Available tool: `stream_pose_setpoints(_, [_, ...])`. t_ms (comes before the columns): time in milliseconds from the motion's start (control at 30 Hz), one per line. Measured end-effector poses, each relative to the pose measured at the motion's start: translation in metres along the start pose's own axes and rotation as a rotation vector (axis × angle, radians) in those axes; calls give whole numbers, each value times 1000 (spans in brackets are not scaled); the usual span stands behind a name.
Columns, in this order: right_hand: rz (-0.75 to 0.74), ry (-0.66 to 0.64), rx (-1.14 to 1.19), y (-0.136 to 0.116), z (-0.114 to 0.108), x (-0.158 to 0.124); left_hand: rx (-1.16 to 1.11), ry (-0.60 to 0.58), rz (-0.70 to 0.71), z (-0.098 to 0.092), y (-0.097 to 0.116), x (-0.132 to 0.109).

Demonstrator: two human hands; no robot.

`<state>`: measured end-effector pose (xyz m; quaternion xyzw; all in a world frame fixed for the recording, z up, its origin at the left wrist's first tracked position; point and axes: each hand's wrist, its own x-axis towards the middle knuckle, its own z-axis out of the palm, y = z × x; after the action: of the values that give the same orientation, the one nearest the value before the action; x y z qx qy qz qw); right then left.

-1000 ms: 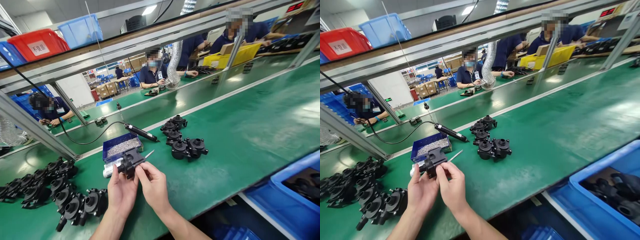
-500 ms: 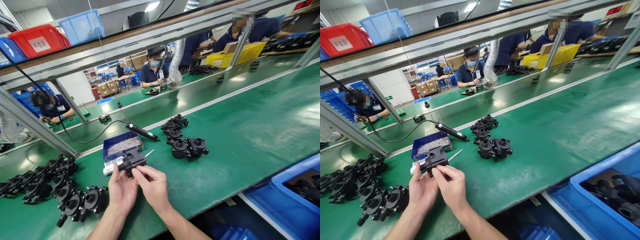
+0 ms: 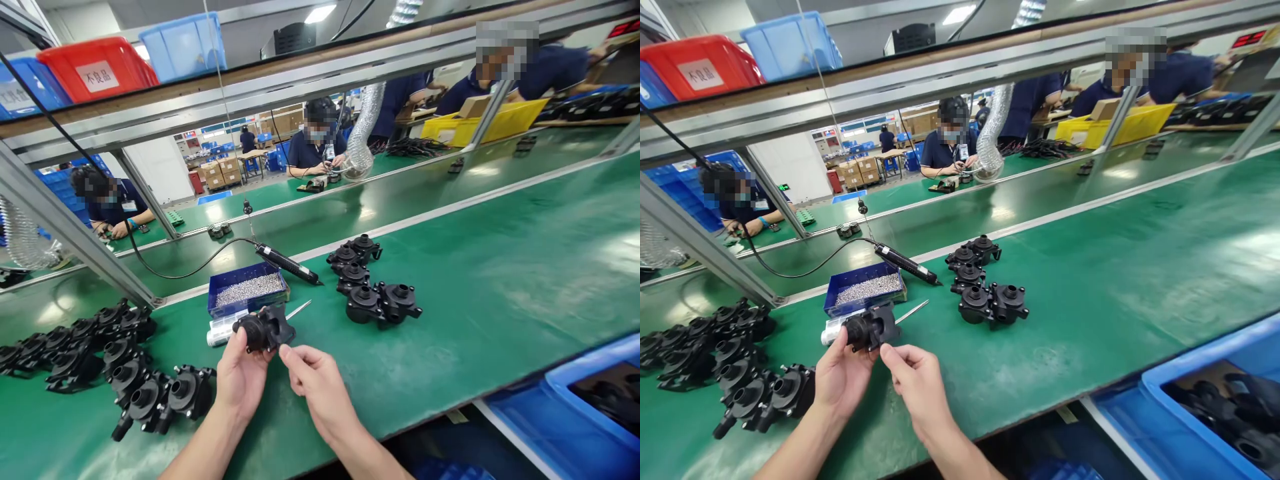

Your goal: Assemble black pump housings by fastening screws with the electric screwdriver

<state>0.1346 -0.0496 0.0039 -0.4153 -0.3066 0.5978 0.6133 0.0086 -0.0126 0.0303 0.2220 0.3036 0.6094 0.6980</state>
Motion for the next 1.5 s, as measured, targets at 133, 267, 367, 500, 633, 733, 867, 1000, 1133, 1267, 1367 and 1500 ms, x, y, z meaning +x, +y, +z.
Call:
stream_pose_setpoints(133, [-214, -21, -330, -50, -22, 23, 246, 4, -39, 5, 2, -1])
stream_pose_setpoints(267, [-548, -30, -779, -103, -11, 85, 529, -9, -145, 7, 0, -2])
stream_pose_setpoints(367, [-543, -47, -1230, -121, 6, 142, 600, -31, -224, 4, -2, 1])
stream_pose_setpoints(500, [-427, -163, -1391, -119, 13, 191, 610, -1, -261, 1, -6, 7])
stream_pose_setpoints(633, [-443, -241, -1434, -118, 11, 196, 603, 48, -238, 5, -13, 11])
stream_pose_setpoints(733, [-541, -169, -1406, -126, 21, 180, 579, 80, -232, 7, -17, 12])
stream_pose_setpoints(867, [-594, -225, -772, -129, 49, 145, 562, 92, -257, 8, -16, 12])
stream_pose_setpoints(1000, [-567, -455, -235, -115, 69, 115, 544, 124, -263, 11, -13, 10])
stream_pose_setpoints(1133, [-573, -524, -136, -103, 72, 106, 531, 136, -260, 15, -11, 10])
stream_pose_setpoints(1267, [-527, -547, -144, -97, 70, 108, 523, 149, -259, 15, -11, 10])
stream_pose_setpoints(1367, [-514, -571, -152, -96, 71, 106, 530, 146, -258, 14, -11, 10])
stream_pose_setpoints(1500, [-540, -604, -227, -95, 74, 98, 550, 147, -257, 14, -11, 10])
